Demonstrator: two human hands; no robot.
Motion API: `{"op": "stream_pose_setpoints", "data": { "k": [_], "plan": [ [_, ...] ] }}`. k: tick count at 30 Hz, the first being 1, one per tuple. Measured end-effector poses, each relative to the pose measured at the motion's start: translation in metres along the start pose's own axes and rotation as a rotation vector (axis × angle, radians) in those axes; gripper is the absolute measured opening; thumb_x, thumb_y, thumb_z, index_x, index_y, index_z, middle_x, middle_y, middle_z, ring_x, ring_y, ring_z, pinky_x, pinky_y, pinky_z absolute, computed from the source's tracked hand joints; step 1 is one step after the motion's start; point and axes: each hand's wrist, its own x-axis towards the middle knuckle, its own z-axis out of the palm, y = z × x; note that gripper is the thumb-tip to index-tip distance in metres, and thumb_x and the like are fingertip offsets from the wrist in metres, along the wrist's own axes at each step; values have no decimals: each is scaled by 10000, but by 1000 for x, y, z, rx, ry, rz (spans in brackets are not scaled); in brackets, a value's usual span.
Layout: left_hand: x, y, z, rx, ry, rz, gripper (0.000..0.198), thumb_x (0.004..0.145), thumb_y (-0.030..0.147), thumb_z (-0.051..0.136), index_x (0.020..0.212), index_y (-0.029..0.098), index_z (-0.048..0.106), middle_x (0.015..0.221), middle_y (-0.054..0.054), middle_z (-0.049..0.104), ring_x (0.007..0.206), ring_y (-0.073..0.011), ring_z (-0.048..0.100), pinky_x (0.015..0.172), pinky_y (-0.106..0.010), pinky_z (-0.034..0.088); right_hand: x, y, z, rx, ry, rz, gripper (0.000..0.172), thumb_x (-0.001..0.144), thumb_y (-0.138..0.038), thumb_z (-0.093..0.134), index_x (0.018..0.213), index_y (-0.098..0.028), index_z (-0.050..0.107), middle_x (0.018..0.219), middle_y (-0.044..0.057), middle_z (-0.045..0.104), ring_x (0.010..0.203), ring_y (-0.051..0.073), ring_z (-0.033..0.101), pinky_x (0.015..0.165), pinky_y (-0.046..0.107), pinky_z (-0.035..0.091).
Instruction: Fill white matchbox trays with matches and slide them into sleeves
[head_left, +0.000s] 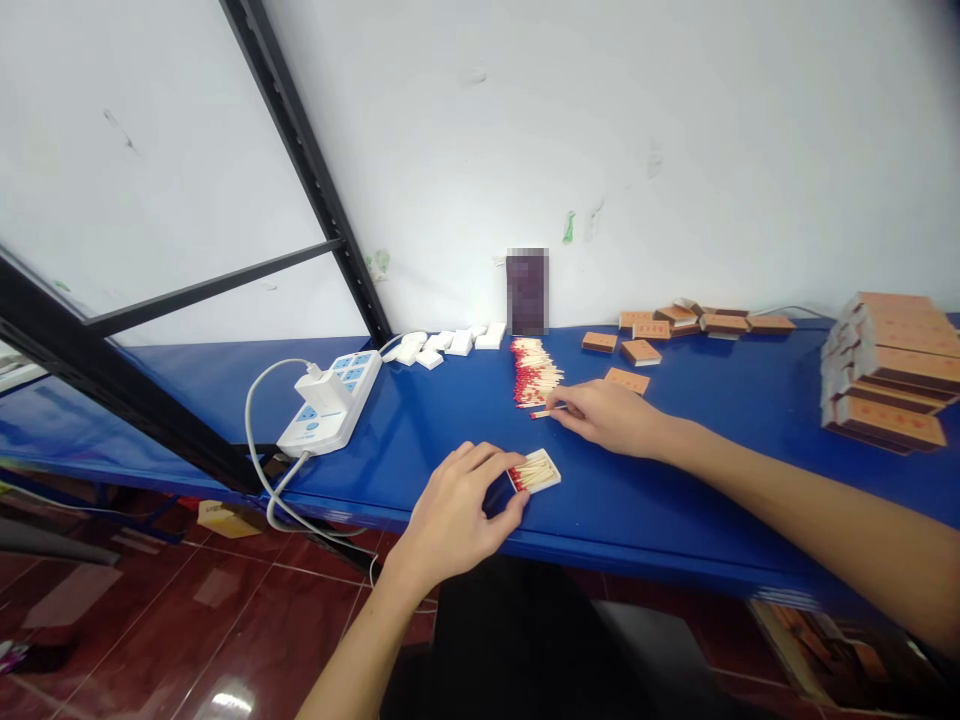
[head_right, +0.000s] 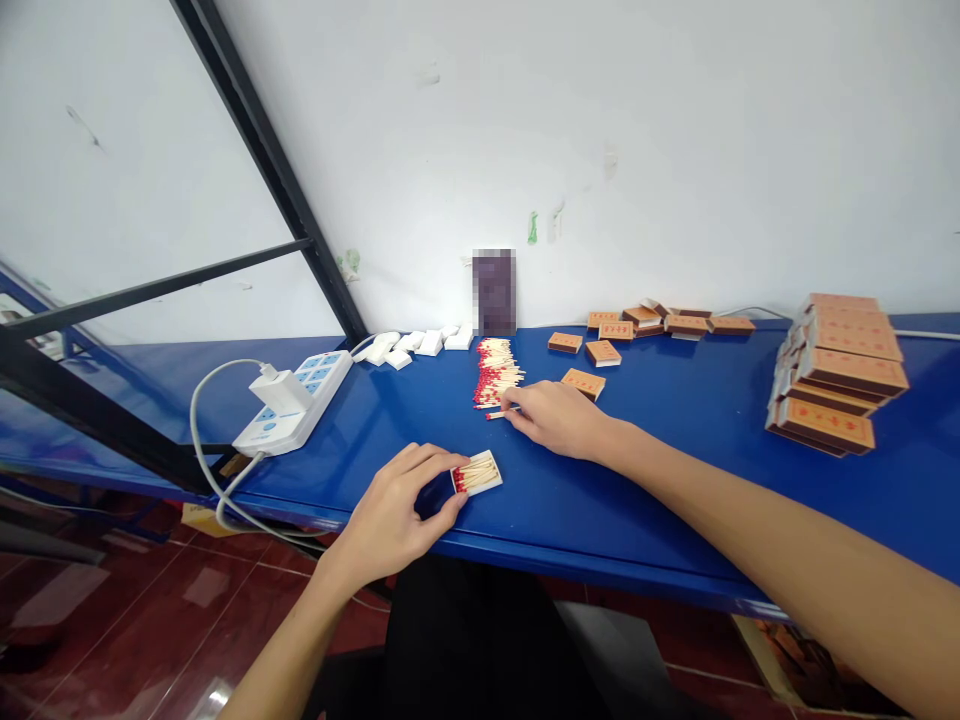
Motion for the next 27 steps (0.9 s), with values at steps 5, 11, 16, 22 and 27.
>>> {"op": "stream_pose_setpoints", "data": {
  "k": [5,11,16,22,27],
  "plan": [
    [1,0,-1,6,-7,0,278,945,260,605,1220,221,606,1128,-45,666,979,-238,589,953,-413,446,-4,-6,-7,-54,10,12,167,923,-246,493,988,-207,642,758,29,694,670,176,614,592,272,326],
    [0,0,-1,9,-7,-3,282,950,273,602,1227,219,610,1135,-50,663,975,-241,580,948,-415,454,-6,7,-14,-237,-36,119,146,921,-259,468,887,-211,602,780,56,691,670,199,611,545,280,261],
    [0,0,1,9,-7,-4,285,949,272,602,1228,217,610,1134,-50,660,979,-243,576,940,-410,463,-3,10,-10,-184,-60,98,234,1001,-291,377,916,-206,578,735,46,666,600,174,568,554,282,272],
    [0,-1,0,18,-8,0,272,953,269,597,1219,217,609,1141,-58,659,991,-250,581,948,-421,454,-1,6,-7,-55,-32,33,221,995,-296,398,871,-211,560,712,28,657,588,164,554,552,279,279],
    [0,0,0,20,-6,4,270,953,263,596,1220,224,608,1136,-60,662,989,-252,586,927,-414,466,-3,6,-6,2,17,33,231,987,-300,405,908,-209,603,701,25,668,601,170,574,564,278,304]
  ]
}}
